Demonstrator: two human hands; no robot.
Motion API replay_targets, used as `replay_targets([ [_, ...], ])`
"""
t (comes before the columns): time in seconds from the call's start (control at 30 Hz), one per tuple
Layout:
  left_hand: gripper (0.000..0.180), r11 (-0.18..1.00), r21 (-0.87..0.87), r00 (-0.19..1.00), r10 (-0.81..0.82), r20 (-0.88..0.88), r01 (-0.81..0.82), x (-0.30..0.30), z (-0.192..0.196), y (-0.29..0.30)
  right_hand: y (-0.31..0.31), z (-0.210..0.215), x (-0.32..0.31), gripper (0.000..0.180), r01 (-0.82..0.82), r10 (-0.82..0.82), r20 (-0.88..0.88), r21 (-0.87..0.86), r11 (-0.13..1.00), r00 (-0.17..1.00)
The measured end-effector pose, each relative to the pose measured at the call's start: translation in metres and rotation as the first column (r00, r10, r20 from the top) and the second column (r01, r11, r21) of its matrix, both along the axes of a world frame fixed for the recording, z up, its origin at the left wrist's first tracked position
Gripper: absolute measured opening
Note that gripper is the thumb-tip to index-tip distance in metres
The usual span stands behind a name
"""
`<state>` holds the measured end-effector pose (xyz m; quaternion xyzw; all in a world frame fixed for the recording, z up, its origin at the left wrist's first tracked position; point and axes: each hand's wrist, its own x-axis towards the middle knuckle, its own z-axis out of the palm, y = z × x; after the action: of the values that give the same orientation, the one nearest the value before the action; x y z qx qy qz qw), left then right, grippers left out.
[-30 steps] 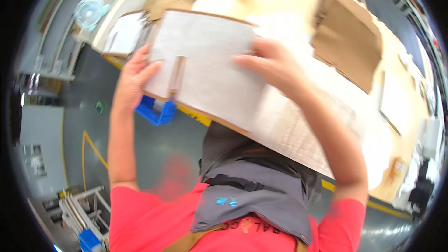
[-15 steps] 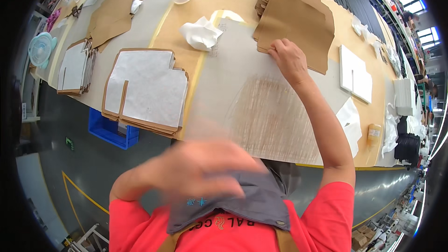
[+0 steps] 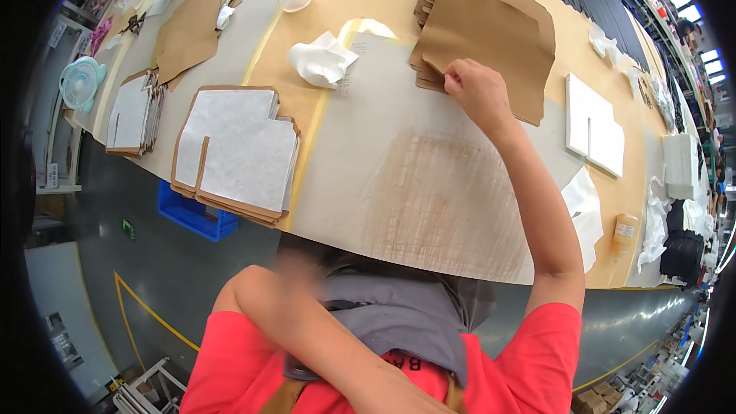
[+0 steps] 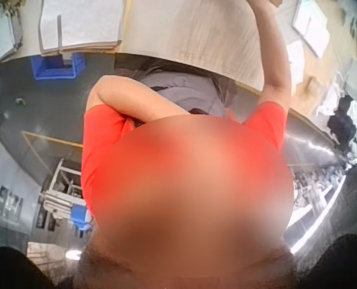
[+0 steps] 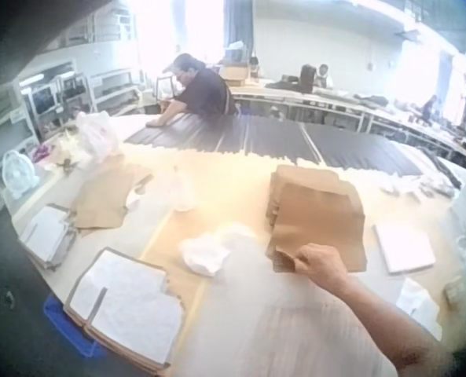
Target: The person applies glue from a squeeze bottle onto brown cardboard pieces and then places white paper sheets on top, pressing them down to adhere. The process is repeated for multiple units on a workbench.
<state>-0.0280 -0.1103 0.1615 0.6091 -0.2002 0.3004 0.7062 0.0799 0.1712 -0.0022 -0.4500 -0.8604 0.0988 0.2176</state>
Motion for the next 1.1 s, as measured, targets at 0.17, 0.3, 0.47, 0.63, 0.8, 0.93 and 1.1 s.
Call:
replay_targets([
  [0.17, 0.027, 0.957, -0.231, 0.983, 0.156, -0.092, -0.173, -0.017, -0.019, 0.024, 0.027, 0.018, 0.036, 0.021, -0.013, -0.366, -0.474, -0.624, 0.781, 0.801],
  [0.3, 0.032, 0.656, -0.466, 0.718, 0.171, -0.675, -0.594, -0.052, -0.064, 0.084, 0.028, 0.036, 0.084, 0.021, -0.012, -0.363, -0.692, -0.473, 0.881, 0.623],
  [0.47, 0.057, 0.139, -0.561, 0.559, 0.438, -0.704, -0.816, -0.097, -0.124, 0.125, -0.075, 0.085, 0.05, 0.011, -0.056, 0.089, -0.247, 0.136, 0.989, 0.965],
  [0.63, 0.051, 0.057, -0.784, 0.738, 0.386, -0.554, -0.618, -0.104, -0.146, 0.13, -0.156, 0.055, 0.018, 0.014, -0.297, 0.3, 0.026, 0.241, 0.924, 0.954],
  [0.8, 0.033, 0.14, -0.428, 0.435, 0.515, -0.739, -0.893, -0.093, -0.17, 0.111, -0.176, 0.036, 0.022, 0.022, -0.232, 0.274, -0.112, 0.296, 0.927, 0.955],
  [0.93, 0.028, 0.318, -0.137, 0.32, 0.649, -0.69, -0.938, -0.085, -0.137, 0.096, -0.134, 0.043, 0.067, 0.044, 0.101, -0.104, -0.401, -0.03, 0.994, 0.91],
  [1.1, 0.027, 0.637, 0.18, 0.427, 0.673, -0.604, -0.749, -0.094, -0.092, 0.073, -0.104, 0.034, 0.11, 0.044, -0.231, -0.182, -0.683, -0.467, 0.854, 0.707],
])
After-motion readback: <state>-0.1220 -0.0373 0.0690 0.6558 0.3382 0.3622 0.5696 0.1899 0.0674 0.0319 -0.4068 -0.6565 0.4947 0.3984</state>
